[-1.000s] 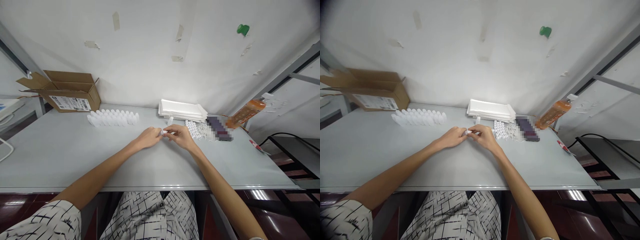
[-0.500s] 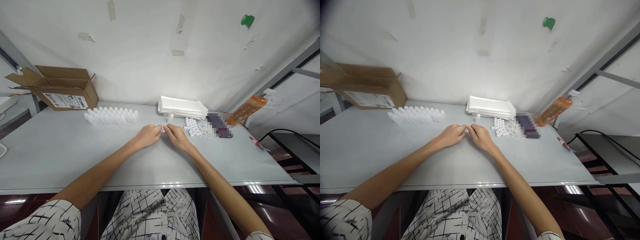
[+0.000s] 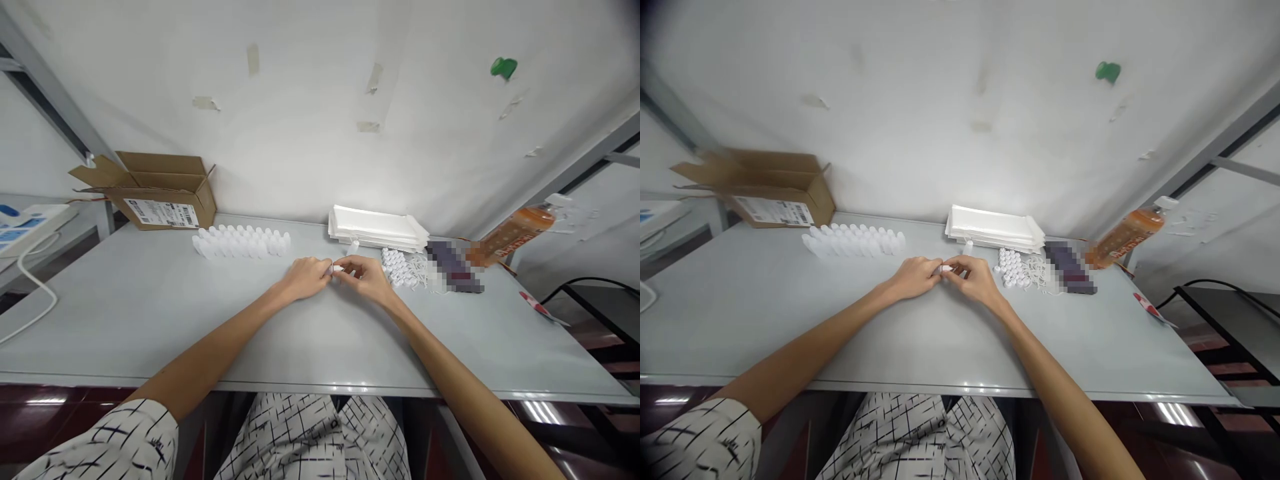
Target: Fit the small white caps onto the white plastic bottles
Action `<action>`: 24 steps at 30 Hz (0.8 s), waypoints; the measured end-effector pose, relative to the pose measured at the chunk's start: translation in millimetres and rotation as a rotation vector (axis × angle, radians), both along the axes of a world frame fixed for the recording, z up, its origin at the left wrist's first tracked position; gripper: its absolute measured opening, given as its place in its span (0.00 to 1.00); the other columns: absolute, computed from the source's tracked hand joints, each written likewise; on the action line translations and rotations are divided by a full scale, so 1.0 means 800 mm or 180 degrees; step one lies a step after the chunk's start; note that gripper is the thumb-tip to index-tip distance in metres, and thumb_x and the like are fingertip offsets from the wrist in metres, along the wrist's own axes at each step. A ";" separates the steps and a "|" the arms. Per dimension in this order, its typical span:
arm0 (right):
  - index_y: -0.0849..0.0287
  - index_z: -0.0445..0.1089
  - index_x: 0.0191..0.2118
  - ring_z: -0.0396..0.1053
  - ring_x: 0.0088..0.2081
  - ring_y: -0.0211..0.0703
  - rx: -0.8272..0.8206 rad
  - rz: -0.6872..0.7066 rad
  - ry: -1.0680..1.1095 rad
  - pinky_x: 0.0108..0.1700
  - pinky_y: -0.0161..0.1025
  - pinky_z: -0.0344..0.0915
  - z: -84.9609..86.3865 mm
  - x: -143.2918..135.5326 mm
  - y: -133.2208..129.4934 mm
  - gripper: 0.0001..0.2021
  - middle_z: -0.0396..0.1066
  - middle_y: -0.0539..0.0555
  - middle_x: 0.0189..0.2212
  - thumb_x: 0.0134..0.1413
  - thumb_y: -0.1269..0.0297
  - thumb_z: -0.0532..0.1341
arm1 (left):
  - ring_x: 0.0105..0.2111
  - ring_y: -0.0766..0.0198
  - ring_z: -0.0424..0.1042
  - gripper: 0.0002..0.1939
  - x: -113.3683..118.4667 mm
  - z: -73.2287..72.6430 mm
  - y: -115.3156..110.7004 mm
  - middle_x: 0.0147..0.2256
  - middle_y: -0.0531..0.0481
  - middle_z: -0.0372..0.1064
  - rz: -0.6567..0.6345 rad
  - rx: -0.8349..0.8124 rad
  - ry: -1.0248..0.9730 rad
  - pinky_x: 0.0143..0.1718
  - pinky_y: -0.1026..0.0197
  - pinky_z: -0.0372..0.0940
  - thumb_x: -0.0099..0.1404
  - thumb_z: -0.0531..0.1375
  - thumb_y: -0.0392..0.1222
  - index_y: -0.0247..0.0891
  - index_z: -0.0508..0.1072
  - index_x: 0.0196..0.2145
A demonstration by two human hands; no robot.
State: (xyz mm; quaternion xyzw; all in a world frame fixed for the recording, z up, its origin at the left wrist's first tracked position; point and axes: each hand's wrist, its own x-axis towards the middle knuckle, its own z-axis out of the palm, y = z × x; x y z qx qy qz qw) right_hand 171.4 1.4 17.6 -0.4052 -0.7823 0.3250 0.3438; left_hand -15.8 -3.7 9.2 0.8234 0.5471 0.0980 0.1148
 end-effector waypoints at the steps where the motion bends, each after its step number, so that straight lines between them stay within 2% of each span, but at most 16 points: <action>1: 0.58 0.76 0.36 0.70 0.27 0.40 -0.0029 0.0040 -0.0087 0.28 0.36 0.61 0.002 -0.004 0.005 0.12 0.76 0.52 0.28 0.56 0.55 0.62 | 0.30 0.56 0.71 0.11 -0.003 -0.001 0.003 0.30 0.46 0.73 0.0025 0.0004 -0.0012 0.27 0.60 0.51 0.67 0.50 0.42 0.39 0.71 0.35; 4: 0.59 0.70 0.24 0.64 0.23 0.38 0.0127 0.0072 -0.0554 0.28 0.36 0.57 0.006 -0.021 0.016 0.19 0.71 0.51 0.21 0.61 0.54 0.57 | 0.29 0.57 0.71 0.10 -0.012 -0.002 0.010 0.28 0.47 0.73 0.0111 -0.0027 -0.0154 0.26 0.60 0.51 0.67 0.51 0.43 0.39 0.70 0.34; 6: 0.59 0.63 0.17 0.61 0.22 0.37 0.0305 -0.0161 -0.0824 0.27 0.37 0.53 0.003 -0.029 0.018 0.25 0.67 0.51 0.17 0.64 0.54 0.53 | 0.29 0.57 0.71 0.10 -0.013 -0.003 0.012 0.26 0.48 0.72 0.0151 -0.0047 -0.0232 0.27 0.60 0.51 0.66 0.52 0.43 0.39 0.70 0.33; 8: 0.58 0.62 0.16 0.59 0.21 0.38 0.0419 -0.0464 -0.0918 0.27 0.38 0.51 -0.002 -0.032 0.016 0.26 0.65 0.51 0.15 0.64 0.53 0.53 | 0.28 0.57 0.70 0.12 -0.010 -0.003 0.011 0.25 0.47 0.71 0.0160 -0.0041 -0.0151 0.27 0.60 0.51 0.67 0.52 0.44 0.39 0.71 0.30; 10: 0.58 0.67 0.19 0.61 0.22 0.38 0.0445 -0.0697 -0.0758 0.28 0.38 0.52 -0.006 -0.030 0.011 0.22 0.67 0.51 0.17 0.61 0.52 0.57 | 0.27 0.58 0.70 0.12 -0.006 -0.003 0.009 0.25 0.48 0.71 0.0104 -0.0019 -0.0080 0.26 0.60 0.51 0.66 0.52 0.43 0.39 0.71 0.29; 12: 0.58 0.72 0.25 0.64 0.23 0.39 0.0320 -0.0733 -0.0421 0.28 0.37 0.56 -0.006 -0.024 0.006 0.16 0.71 0.51 0.20 0.58 0.53 0.59 | 0.27 0.59 0.70 0.11 -0.004 -0.003 0.007 0.26 0.48 0.71 0.0021 0.0001 -0.0054 0.27 0.60 0.51 0.66 0.52 0.42 0.39 0.72 0.31; 17: 0.58 0.75 0.32 0.69 0.25 0.39 -0.0123 -0.0176 0.0123 0.28 0.36 0.62 0.000 -0.014 0.003 0.09 0.76 0.53 0.29 0.52 0.58 0.62 | 0.31 0.57 0.72 0.12 -0.005 -0.002 0.006 0.30 0.47 0.74 -0.0001 -0.0010 -0.0003 0.27 0.60 0.51 0.66 0.52 0.43 0.39 0.74 0.38; 20: 0.59 0.75 0.35 0.70 0.25 0.39 -0.0175 -0.0046 0.0134 0.28 0.36 0.63 0.001 -0.012 0.005 0.09 0.76 0.52 0.27 0.48 0.61 0.64 | 0.32 0.55 0.72 0.12 -0.006 -0.001 0.006 0.31 0.46 0.74 0.0007 -0.0048 0.0021 0.27 0.60 0.52 0.66 0.52 0.43 0.39 0.74 0.38; 24: 0.60 0.75 0.34 0.69 0.24 0.39 -0.0296 -0.0026 0.0198 0.27 0.35 0.62 -0.001 -0.010 0.008 0.10 0.74 0.51 0.25 0.47 0.60 0.66 | 0.31 0.55 0.72 0.12 -0.006 -0.002 0.006 0.30 0.46 0.73 0.0009 -0.0050 0.0005 0.27 0.60 0.50 0.67 0.51 0.44 0.39 0.73 0.35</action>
